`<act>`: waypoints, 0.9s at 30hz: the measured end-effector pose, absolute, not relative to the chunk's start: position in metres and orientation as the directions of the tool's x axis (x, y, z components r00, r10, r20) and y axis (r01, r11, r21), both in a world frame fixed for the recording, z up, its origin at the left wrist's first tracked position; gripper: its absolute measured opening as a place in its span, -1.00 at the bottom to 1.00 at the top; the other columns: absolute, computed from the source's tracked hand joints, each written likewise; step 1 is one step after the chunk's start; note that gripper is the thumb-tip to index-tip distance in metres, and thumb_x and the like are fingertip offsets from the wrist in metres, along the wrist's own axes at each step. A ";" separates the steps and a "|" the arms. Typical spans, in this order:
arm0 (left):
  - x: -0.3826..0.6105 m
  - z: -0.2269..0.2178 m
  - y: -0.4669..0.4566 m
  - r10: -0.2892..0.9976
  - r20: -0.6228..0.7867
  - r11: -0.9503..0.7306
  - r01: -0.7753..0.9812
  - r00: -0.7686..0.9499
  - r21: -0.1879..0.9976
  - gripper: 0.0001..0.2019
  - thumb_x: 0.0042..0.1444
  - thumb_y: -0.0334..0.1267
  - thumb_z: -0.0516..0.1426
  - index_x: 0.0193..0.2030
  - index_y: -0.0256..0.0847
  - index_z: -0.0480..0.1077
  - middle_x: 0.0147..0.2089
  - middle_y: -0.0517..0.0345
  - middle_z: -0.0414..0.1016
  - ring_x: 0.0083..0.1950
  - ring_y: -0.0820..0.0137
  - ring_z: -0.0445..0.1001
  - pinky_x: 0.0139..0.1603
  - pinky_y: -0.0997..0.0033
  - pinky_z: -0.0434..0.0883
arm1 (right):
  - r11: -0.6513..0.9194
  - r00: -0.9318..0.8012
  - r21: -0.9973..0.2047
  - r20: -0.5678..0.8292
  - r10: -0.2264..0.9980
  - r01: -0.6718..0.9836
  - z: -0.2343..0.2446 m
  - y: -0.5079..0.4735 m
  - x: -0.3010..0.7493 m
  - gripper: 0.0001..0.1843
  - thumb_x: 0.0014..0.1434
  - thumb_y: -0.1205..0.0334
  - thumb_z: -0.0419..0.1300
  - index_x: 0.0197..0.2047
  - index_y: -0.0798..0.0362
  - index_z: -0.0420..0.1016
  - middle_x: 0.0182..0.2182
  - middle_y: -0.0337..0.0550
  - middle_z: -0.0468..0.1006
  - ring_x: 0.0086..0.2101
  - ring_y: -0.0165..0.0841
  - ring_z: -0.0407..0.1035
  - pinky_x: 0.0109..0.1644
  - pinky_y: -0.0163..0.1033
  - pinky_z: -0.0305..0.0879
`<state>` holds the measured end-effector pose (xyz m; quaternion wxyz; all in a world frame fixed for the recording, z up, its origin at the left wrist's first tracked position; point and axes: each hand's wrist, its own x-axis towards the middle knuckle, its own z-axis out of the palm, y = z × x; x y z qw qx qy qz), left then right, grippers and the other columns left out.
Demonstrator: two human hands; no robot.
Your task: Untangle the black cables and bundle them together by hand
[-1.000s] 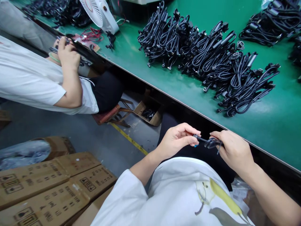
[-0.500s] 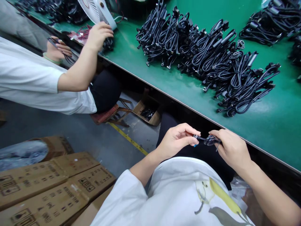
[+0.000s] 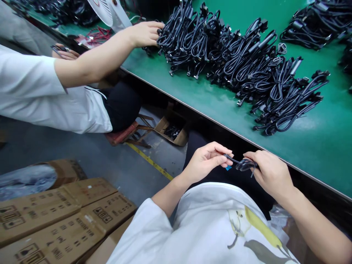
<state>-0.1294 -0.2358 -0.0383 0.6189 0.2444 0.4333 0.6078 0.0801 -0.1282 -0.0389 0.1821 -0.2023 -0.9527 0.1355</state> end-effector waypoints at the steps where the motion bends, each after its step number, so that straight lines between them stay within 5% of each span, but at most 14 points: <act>1: -0.130 -0.039 -0.236 0.964 -0.239 0.142 -0.536 -0.116 0.832 -0.85 0.11 -0.33 0.32 -0.17 -0.27 0.54 -0.18 0.06 0.65 -0.24 0.44 0.66 -0.24 0.57 0.55 | 0.883 -0.851 -0.326 0.293 0.435 0.338 -0.039 -0.128 0.080 -0.87 0.39 0.35 0.09 -0.15 0.14 0.47 -0.43 -0.16 0.50 -0.41 -0.28 0.37 -0.23 -0.17 0.25; 27: -0.128 -0.037 -0.236 0.959 -0.220 0.134 -0.399 -0.178 0.907 -0.86 0.09 -0.32 0.32 -0.20 -0.27 0.55 -0.23 0.08 0.60 -0.21 0.37 0.65 -0.20 0.46 0.57 | 0.878 -0.856 -0.312 0.261 0.447 0.363 -0.052 -0.125 0.083 -0.89 0.38 0.34 0.10 -0.11 0.11 0.46 -0.36 -0.12 0.55 -0.35 -0.25 0.41 -0.17 -0.16 0.29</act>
